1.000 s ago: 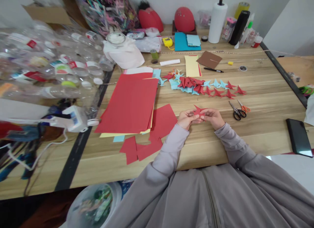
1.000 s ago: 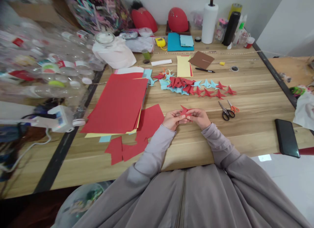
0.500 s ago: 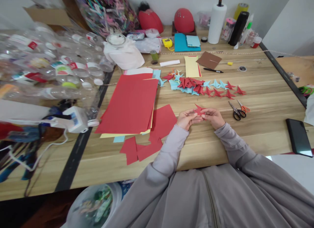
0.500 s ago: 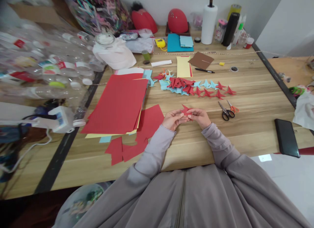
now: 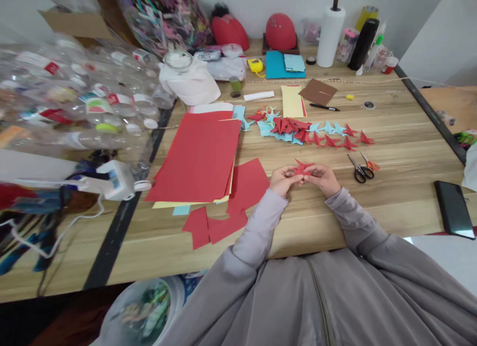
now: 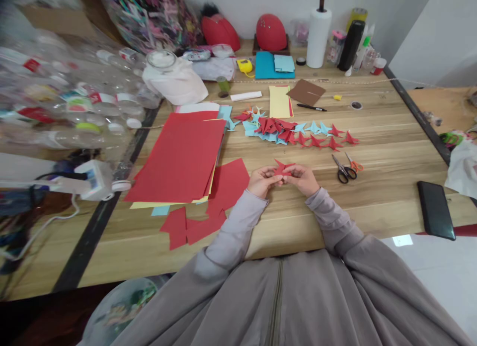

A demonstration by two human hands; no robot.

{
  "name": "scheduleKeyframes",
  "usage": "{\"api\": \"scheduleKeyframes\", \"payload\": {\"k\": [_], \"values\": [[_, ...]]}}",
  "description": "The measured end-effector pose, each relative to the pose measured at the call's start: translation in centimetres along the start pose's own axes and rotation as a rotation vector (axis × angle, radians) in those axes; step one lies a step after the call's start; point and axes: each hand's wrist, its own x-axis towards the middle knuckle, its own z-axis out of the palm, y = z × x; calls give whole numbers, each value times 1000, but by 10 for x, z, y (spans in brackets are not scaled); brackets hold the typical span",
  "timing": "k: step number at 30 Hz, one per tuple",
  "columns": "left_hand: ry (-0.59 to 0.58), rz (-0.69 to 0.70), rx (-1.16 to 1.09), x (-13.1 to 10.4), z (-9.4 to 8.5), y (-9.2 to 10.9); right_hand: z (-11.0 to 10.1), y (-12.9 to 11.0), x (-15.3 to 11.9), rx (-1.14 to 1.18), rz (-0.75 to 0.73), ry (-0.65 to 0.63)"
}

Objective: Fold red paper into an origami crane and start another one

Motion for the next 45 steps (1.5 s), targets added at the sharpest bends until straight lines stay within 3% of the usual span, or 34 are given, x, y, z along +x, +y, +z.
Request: {"api": "scheduleKeyframes", "payload": {"k": [10, 21, 26, 34, 39, 45], "values": [[39, -35, -26, -1, 1, 2, 1, 2, 1, -10, -10, 97], [-32, -105, -119, -2, 0, 8, -6, 2, 3, 78, 42, 64], [-48, -112, -113, 0, -1, 6, -5, 3, 4, 90, 23, 108], [-26, 56, -110, -1, 1, 7, -4, 2, 5, 77, 37, 186], [-11, 102, 14, 2, 1, -2, -3, 2, 4, 86, 60, 165], [64, 294, 181, 3, 0, -3, -2, 0, 4, 8, 41, 198]]}}
